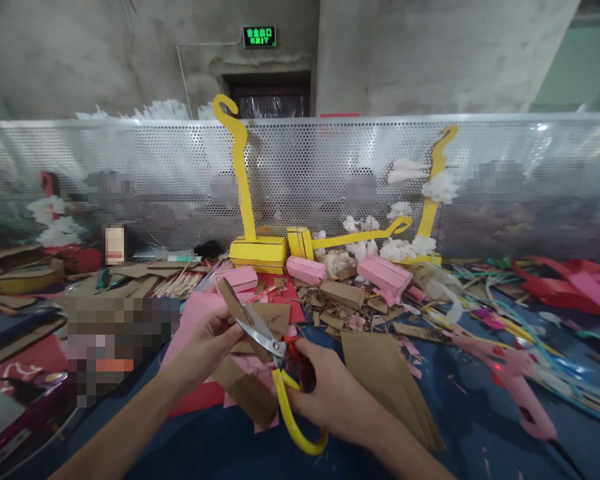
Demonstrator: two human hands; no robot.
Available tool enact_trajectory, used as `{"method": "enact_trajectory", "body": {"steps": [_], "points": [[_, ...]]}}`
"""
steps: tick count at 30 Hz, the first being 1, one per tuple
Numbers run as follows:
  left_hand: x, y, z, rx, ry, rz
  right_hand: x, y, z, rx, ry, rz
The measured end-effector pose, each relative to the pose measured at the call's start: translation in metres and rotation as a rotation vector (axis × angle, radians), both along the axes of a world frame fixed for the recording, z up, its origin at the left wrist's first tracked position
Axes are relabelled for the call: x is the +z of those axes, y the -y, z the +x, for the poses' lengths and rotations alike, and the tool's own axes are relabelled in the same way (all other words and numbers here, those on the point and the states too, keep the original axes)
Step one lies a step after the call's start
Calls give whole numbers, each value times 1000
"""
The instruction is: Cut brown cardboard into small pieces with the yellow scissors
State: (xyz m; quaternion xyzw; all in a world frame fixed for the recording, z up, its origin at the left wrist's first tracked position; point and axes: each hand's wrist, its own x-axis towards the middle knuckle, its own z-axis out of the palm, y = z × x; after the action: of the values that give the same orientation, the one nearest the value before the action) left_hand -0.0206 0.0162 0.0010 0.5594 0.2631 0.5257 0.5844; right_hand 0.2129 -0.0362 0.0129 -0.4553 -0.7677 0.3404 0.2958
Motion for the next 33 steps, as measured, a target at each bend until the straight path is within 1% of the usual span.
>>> {"method": "enact_trajectory", "body": {"steps": [2, 4, 8, 13, 16, 22, 26, 29, 33], "points": [[1, 0, -1, -19, -27, -4, 0, 2, -2, 31, -27, -62], [2, 1, -1, -25, -44, -9, 0, 2, -3, 41, -40, -91], [1, 1, -2, -2, -41, 6, -4, 0, -4, 26, -70, -111], [-4, -1, -4, -23, -23, 37, -8, -1, -7, -5, -108, -151], [-5, -2, -4, -29, -13, 34, -10, -2, -8, -17, -123, -143], [-2, 0, -4, -31, 19, 27, -17, -4, -5, -27, -166, -180], [1, 1, -3, -7, 2, 32, -22, -5, -6, -48, -198, -139], [1, 1, -3, -12, -7, 22, -22, -4, -7, -28, -241, -130], [1, 1, -5, -24, -7, 29, -18, 0, -5, -78, -156, -42]]}}
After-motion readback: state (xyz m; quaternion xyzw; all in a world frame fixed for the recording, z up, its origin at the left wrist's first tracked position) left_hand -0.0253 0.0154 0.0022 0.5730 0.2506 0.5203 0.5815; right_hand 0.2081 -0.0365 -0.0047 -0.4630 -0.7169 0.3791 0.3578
